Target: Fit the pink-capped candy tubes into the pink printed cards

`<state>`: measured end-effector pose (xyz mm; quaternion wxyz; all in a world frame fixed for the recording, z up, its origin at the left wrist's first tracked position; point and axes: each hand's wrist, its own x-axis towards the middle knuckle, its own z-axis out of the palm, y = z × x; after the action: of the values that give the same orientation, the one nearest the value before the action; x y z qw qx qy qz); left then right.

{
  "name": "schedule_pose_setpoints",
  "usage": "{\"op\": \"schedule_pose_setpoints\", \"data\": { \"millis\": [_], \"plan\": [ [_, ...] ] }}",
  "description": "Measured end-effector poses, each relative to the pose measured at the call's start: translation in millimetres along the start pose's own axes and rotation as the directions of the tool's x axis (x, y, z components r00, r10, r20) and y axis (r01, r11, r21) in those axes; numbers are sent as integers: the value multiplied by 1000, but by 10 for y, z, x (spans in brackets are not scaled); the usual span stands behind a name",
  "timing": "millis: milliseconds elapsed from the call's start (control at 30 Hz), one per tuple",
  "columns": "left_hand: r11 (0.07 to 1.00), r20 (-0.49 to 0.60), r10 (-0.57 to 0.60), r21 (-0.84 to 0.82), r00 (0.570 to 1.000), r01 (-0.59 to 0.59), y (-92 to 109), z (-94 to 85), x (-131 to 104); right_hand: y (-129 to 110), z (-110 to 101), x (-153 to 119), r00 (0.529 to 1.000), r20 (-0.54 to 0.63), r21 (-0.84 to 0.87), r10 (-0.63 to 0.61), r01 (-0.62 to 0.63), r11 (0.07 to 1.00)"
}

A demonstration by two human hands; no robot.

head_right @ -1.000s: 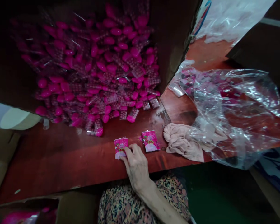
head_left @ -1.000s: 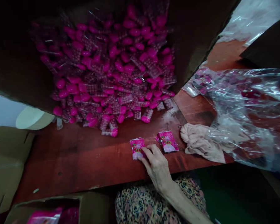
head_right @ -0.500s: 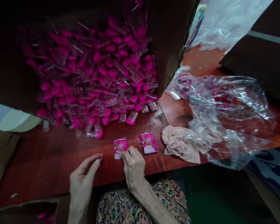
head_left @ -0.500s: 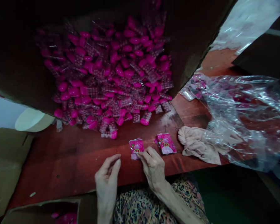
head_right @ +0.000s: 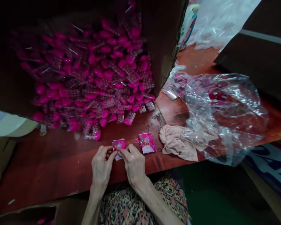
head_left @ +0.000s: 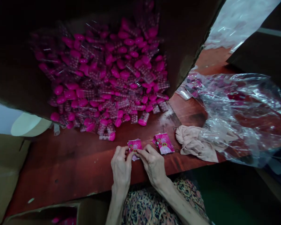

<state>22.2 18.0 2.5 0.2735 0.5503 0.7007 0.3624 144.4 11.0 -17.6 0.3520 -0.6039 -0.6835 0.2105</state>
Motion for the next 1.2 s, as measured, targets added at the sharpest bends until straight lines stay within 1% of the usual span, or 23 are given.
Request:
{"op": "schedule_pose_setpoints", "data": {
  "millis": [167,300,367,467,500,533,600,633,667,733,767,800,833,967,1033,1200],
  "plan": [
    [996,2,-46,-76,999,46,1,-34,-9,-34,45,-2,999,-43,23,32,-32,999],
    [974,24,-123,-191,992,126,25,-95,35,-11,9,39,998,-64,130,-21,29,991],
    [949,70,-162,-261,984,175,42,-120,72,0,-20,57,995,-68,179,-68,79,981],
    [903,187,-189,-353,964,245,93,-117,124,-25,-69,80,992,-63,239,-110,122,963],
    [867,220,-205,-410,954,281,119,-104,137,-48,-84,88,992,-69,261,-102,117,958],
    [811,241,-232,-488,942,324,150,-86,148,-75,-100,97,993,-81,281,-83,103,954],
    [641,251,-313,-656,916,398,222,-45,163,-140,-124,118,994,-109,322,-13,48,946],
    [552,248,-356,-722,901,416,261,-26,167,-172,-132,128,993,-104,372,53,-10,928],
    [483,239,-393,-768,888,421,298,-10,168,-201,-135,138,989,-66,446,129,-87,891],
    [425,219,-433,-806,874,412,363,12,164,-244,-126,155,964,72,589,256,-248,769],
    [411,212,-443,-816,871,407,388,17,158,-259,-115,161,947,141,634,290,-311,708],
    [402,204,-449,-823,870,401,406,19,152,-268,-101,165,935,187,656,302,-348,670],
    [393,200,-455,-829,868,397,416,17,145,-275,-88,168,933,204,658,298,-356,664],
    [343,234,-476,-839,848,423,384,-10,145,-293,-76,172,953,197,631,228,-302,715],
    [315,278,-478,-831,833,458,342,-32,163,-305,-103,170,964,200,607,173,-260,751],
    [282,387,-455,-791,802,543,242,-106,182,-284,-184,198,979,197,522,46,-145,840]
  ]
}}
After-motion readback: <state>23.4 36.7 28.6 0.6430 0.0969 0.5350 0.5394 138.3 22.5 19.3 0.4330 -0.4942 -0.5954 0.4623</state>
